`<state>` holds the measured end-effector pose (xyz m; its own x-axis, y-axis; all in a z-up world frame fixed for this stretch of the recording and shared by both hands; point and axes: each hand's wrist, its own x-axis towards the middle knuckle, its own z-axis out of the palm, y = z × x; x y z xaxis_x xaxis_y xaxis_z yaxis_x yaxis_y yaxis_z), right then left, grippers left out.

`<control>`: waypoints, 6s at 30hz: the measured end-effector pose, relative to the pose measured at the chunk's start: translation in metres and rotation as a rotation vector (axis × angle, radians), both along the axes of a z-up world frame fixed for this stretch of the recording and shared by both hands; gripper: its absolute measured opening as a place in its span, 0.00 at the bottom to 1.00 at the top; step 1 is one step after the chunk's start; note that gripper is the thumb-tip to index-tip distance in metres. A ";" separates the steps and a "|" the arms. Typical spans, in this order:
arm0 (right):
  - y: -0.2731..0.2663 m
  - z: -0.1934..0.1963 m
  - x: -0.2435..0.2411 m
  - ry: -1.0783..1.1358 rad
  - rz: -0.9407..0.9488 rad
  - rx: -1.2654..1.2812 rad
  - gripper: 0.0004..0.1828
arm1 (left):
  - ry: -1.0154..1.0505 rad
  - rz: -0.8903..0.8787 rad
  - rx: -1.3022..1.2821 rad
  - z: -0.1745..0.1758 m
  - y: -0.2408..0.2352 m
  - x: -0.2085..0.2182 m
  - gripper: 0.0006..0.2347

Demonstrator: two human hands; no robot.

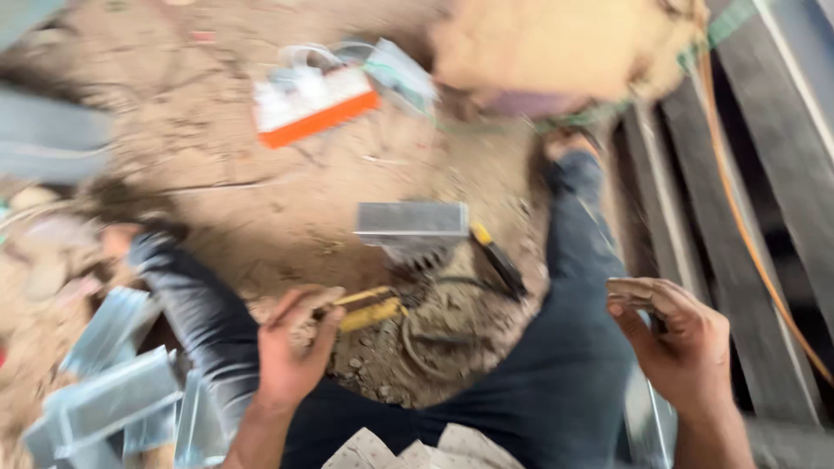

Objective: The person sits on the ground and welds the corners of rectangular metal boxes using a handheld welding tool. They handle multiple metal boxes, positioning them on a gear-like support, welding seams, and occasionally using a hammer to adjust the metal.

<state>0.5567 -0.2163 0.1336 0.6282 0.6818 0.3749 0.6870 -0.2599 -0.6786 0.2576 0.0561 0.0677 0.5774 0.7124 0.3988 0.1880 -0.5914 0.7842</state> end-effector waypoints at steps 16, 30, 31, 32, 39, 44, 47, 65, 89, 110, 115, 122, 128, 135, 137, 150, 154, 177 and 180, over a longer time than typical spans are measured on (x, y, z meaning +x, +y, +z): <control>0.157 -0.189 -0.062 0.227 0.755 -0.431 0.12 | 0.017 -0.061 -0.225 -0.078 -0.036 0.009 0.09; 0.148 -0.222 -0.048 0.113 0.730 -0.726 0.16 | 1.114 -0.878 -0.189 -0.229 -0.065 0.008 0.13; 0.147 -0.224 -0.048 0.006 0.756 -0.681 0.16 | 1.094 -0.940 -0.158 -0.228 -0.067 0.008 0.13; 0.145 -0.222 -0.049 0.019 0.739 -0.831 0.16 | 1.150 -0.922 -0.198 -0.225 -0.072 0.008 0.13; 0.150 -0.247 -0.068 0.009 0.587 -1.312 0.22 | 1.188 -0.798 -0.363 -0.194 -0.069 0.002 0.14; 0.156 -0.308 -0.071 -0.210 0.670 -1.377 0.18 | 0.847 -0.640 -0.325 -0.186 -0.054 0.005 0.15; 0.152 -0.342 -0.072 -0.320 0.668 -1.324 0.12 | 0.730 -0.559 -0.360 -0.168 -0.048 0.007 0.14; 0.154 -0.401 -0.084 -0.314 0.603 -1.240 0.13 | 0.585 -0.177 0.560 -0.061 0.055 0.194 0.38; 0.089 -0.011 -0.018 0.274 0.110 0.016 0.09 | 0.085 0.174 -0.158 -0.112 0.013 0.151 0.15; 0.185 -0.021 -0.011 -0.341 0.244 0.091 0.17 | 0.008 0.175 -0.002 -0.130 0.012 0.148 0.15; 0.178 0.006 -0.012 -0.351 0.218 0.268 0.12 | -0.110 0.102 -0.086 -0.138 0.017 0.156 0.14; 0.186 -0.007 -0.021 -0.386 0.253 0.103 0.10 | -0.048 0.142 -0.057 -0.140 0.021 0.156 0.15; 0.184 -0.008 -0.023 -0.410 0.309 0.247 0.12 | -0.093 0.138 -0.033 -0.141 0.016 0.158 0.14; 0.185 0.002 -0.026 -0.322 0.339 0.113 0.11 | -0.045 0.125 -0.040 -0.138 0.017 0.156 0.14; 0.183 -0.001 -0.022 -0.246 0.350 0.270 0.12 | -0.060 0.133 -0.007 -0.139 0.018 0.157 0.15; 0.184 -0.011 -0.011 -0.598 0.085 0.384 0.13 | -0.082 0.122 0.018 -0.138 0.019 0.157 0.13; 0.181 -0.034 -0.015 -0.310 0.214 0.066 0.11 | -0.020 0.111 -0.195 -0.132 0.017 0.158 0.12; 0.114 -0.146 -0.017 0.199 -0.038 0.145 0.10 | 0.881 -0.377 -0.203 -0.046 0.121 0.188 0.17; 0.119 -0.119 -0.013 0.090 0.011 0.108 0.09 | 0.869 -0.302 -0.025 -0.065 0.120 0.201 0.16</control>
<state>0.5436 -0.0972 0.0147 0.6555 0.6474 0.3889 0.6243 -0.1746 -0.7615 0.4586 0.1764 0.0031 0.8300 0.4849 -0.2758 0.5571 -0.6959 0.4531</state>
